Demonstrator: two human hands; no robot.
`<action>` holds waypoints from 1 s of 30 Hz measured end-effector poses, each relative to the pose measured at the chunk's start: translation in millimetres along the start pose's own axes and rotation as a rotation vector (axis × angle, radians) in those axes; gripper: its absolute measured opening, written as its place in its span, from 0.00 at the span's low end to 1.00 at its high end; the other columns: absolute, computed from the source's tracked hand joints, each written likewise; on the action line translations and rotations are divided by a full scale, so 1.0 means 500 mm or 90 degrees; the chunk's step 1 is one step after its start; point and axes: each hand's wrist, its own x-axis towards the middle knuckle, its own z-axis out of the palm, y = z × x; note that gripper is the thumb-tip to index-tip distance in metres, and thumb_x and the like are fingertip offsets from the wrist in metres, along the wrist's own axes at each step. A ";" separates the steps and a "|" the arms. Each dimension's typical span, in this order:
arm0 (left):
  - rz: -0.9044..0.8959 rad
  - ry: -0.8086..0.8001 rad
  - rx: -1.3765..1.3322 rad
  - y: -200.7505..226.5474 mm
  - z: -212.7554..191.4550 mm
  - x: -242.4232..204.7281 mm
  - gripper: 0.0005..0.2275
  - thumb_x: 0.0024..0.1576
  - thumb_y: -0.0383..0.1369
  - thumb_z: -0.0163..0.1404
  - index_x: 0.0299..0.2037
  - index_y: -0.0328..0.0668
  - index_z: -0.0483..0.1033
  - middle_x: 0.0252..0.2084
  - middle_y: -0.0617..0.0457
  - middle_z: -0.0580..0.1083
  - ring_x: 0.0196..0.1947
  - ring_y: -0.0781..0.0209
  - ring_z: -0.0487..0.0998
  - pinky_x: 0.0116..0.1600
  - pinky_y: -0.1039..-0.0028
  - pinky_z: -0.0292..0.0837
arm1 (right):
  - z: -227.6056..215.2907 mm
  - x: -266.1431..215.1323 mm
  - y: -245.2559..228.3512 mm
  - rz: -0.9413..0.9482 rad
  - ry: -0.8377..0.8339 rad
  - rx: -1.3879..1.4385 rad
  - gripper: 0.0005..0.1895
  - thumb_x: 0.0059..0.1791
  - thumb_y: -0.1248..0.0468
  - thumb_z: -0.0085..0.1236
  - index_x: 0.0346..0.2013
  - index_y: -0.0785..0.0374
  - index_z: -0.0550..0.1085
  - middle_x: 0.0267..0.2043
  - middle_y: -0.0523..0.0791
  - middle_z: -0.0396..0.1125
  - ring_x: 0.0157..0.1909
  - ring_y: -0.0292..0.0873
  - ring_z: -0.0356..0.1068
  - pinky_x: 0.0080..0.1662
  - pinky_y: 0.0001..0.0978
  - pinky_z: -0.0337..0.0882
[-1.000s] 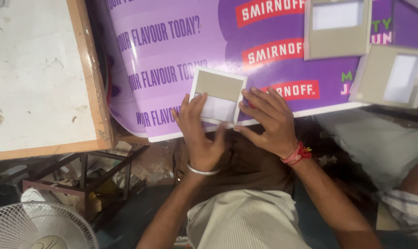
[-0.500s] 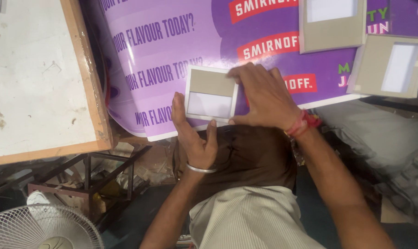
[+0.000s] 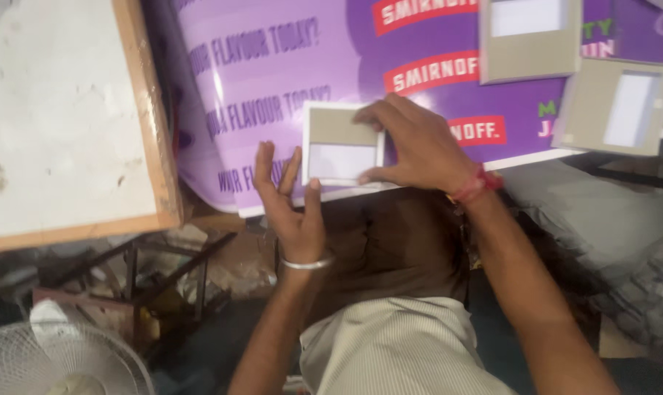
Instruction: The person assembles small photo frames by hand on a purple branded poster. They pick up frame parts, align and press them together, and place completed frames aside. The process is repeated for multiple frames.
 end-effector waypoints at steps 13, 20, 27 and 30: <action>0.265 0.012 0.365 -0.061 -0.043 0.074 0.20 0.60 0.24 0.59 0.62 0.42 0.73 0.46 0.51 0.79 0.35 0.59 0.78 0.42 0.72 0.73 | 0.037 -0.050 -0.025 -0.011 0.093 -0.041 0.31 0.37 0.44 0.74 0.49 0.55 0.76 0.48 0.44 0.63 0.47 0.46 0.60 0.48 0.41 0.61; 0.325 -0.117 0.364 -0.080 -0.090 0.030 0.17 0.62 0.21 0.51 0.62 0.39 0.73 0.59 0.42 0.74 0.56 0.43 0.78 0.60 0.63 0.76 | 0.091 -0.097 -0.017 -0.038 0.179 -0.082 0.19 0.48 0.52 0.68 0.50 0.52 0.76 0.62 0.48 0.60 0.68 0.53 0.57 0.68 0.51 0.60; 0.078 -0.004 0.108 -0.058 -0.089 0.141 0.15 0.65 0.21 0.49 0.62 0.29 0.71 0.48 0.47 0.75 0.29 0.70 0.68 0.31 0.84 0.64 | 0.062 -0.008 -0.030 -0.094 -0.014 -0.184 0.60 0.34 0.33 0.71 0.71 0.52 0.56 0.74 0.63 0.41 0.74 0.71 0.40 0.68 0.73 0.42; 0.074 -0.004 0.061 -0.067 -0.084 0.174 0.12 0.67 0.20 0.49 0.60 0.28 0.73 0.45 0.48 0.75 0.30 0.71 0.68 0.33 0.84 0.61 | 0.046 0.022 -0.029 -0.072 -0.140 -0.176 0.63 0.32 0.37 0.73 0.74 0.50 0.51 0.74 0.60 0.41 0.75 0.66 0.41 0.71 0.70 0.41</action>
